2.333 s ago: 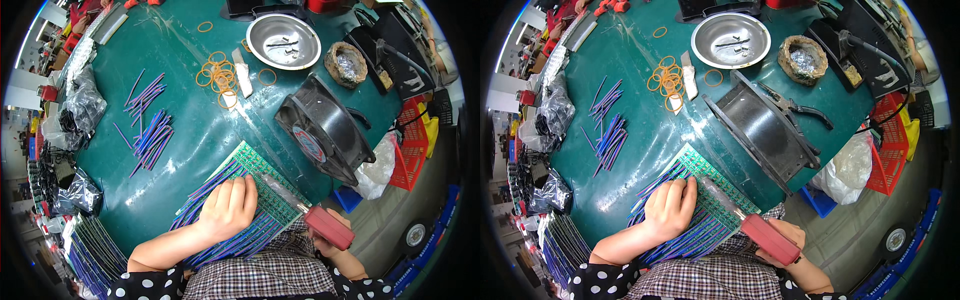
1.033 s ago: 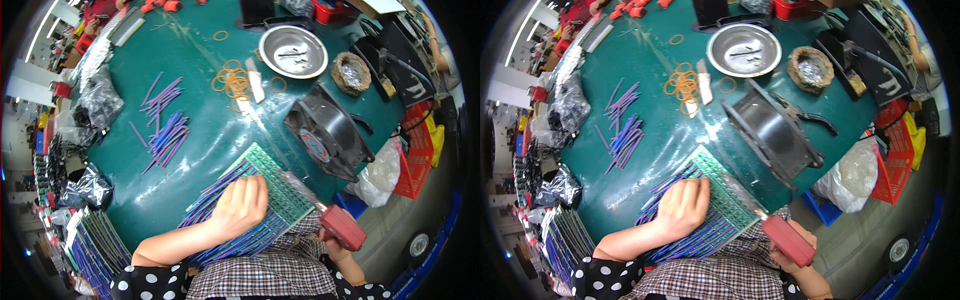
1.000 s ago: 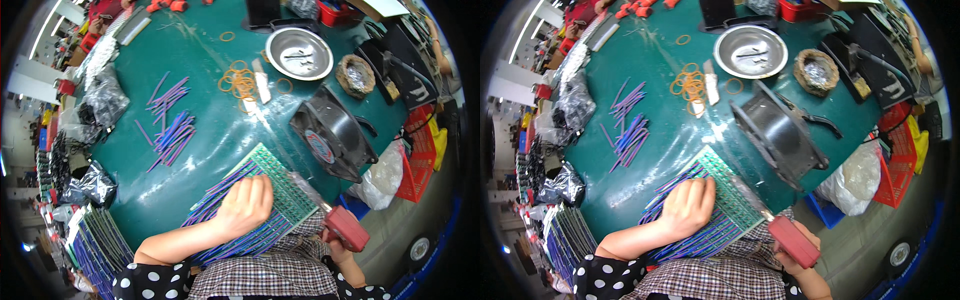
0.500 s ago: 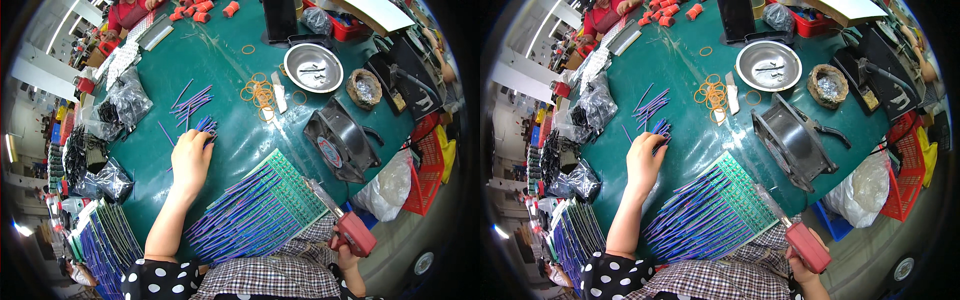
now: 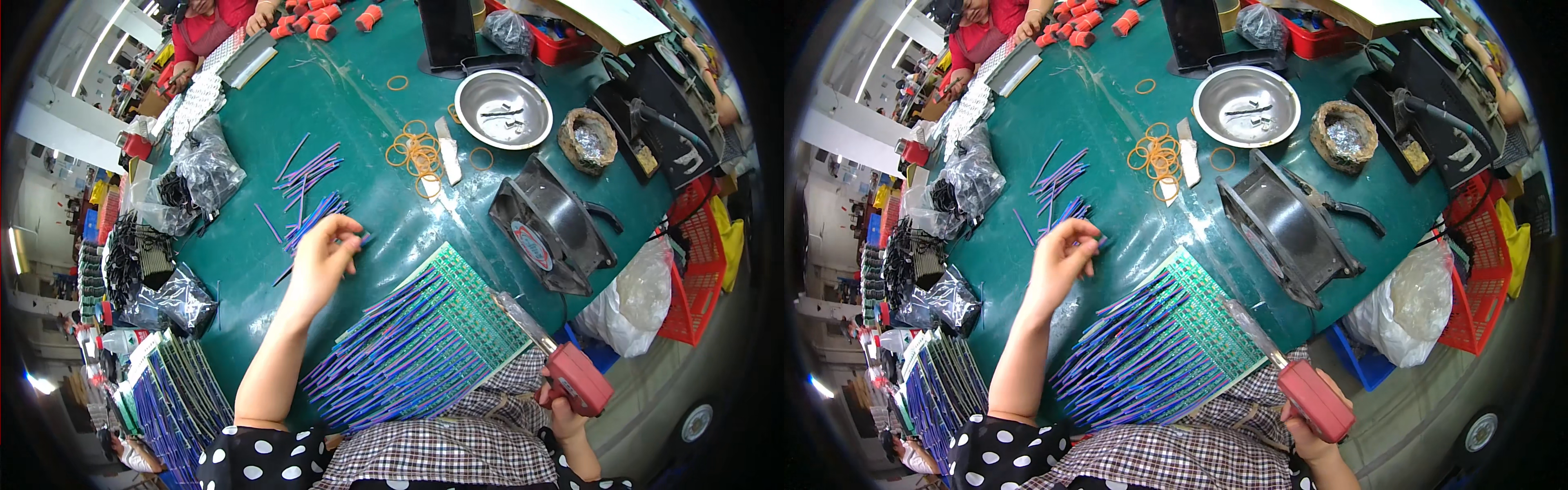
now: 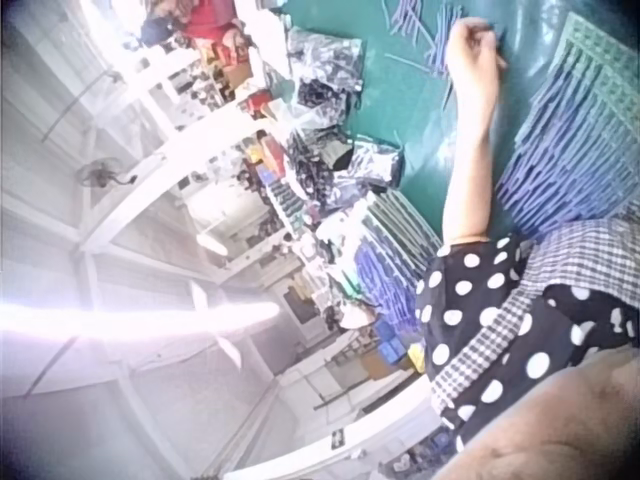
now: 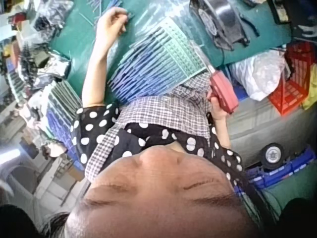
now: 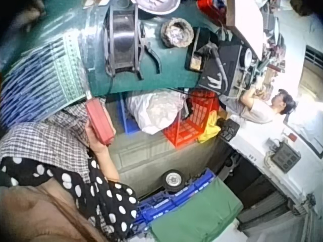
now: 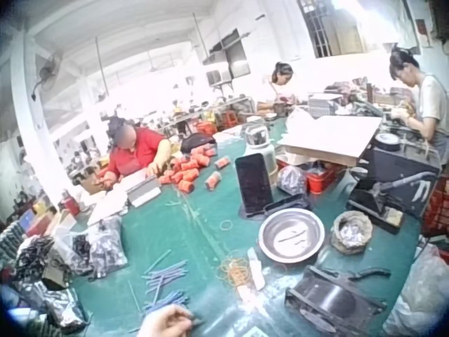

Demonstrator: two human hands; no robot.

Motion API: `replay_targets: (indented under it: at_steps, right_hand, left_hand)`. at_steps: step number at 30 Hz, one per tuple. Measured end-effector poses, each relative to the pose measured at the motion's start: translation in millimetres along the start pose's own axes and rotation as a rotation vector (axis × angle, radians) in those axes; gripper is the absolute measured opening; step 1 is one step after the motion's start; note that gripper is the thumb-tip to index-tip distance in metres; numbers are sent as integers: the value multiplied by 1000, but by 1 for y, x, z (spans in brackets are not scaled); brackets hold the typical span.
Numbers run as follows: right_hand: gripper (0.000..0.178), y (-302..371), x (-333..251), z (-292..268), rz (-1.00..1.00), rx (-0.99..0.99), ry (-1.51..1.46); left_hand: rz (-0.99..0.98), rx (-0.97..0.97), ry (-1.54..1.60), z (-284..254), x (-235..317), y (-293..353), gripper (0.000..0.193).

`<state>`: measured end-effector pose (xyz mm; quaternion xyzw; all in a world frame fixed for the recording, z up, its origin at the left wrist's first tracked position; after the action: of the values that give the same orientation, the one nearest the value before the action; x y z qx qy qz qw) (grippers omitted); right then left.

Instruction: The person solders wires onto a circuit board using a soldering iron and solder from a spool, then trims the wires with wire cutters.

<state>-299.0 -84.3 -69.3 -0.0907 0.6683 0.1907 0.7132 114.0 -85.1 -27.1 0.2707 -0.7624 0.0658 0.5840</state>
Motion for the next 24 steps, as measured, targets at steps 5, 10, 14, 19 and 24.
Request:
replay_targets:
  at_steps: [5, 10, 14, 19, 24]
  right_hand:
    - [70, 1, -5, 2, -16, 72, 49]
    - [74, -4, -12, 8, -10, 63, -43]
    - [76, -4, -10, 8, 25, 36, -51]
    - [78, 0, -3, 5, 46, 48, -42]
    - [74, -4, -8, 7, -13, 14, -19]
  left_hand:
    - [10, 50, -256, 6, 2, 3, 6]
    - [226, 124, -551, 6, 17, 6, 8]
    - [165, 156, -591, 3, 25, 5, 9]
    - [118, 91, -460, -1, 15, 3, 10]
    - [444, 179, -545, 11, 51, 22, 8]
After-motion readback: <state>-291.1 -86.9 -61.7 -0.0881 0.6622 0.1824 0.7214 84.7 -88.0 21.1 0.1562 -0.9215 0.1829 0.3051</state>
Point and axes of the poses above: each hand's wrist, its own y-axis away from the middle knuckle, its own z-axis out of the palm, x = y × z, the point moved 8 cm from there along -y, towards the middle knuckle, and after that the axes turned 5 degrees about y, right-handed, at the moved point
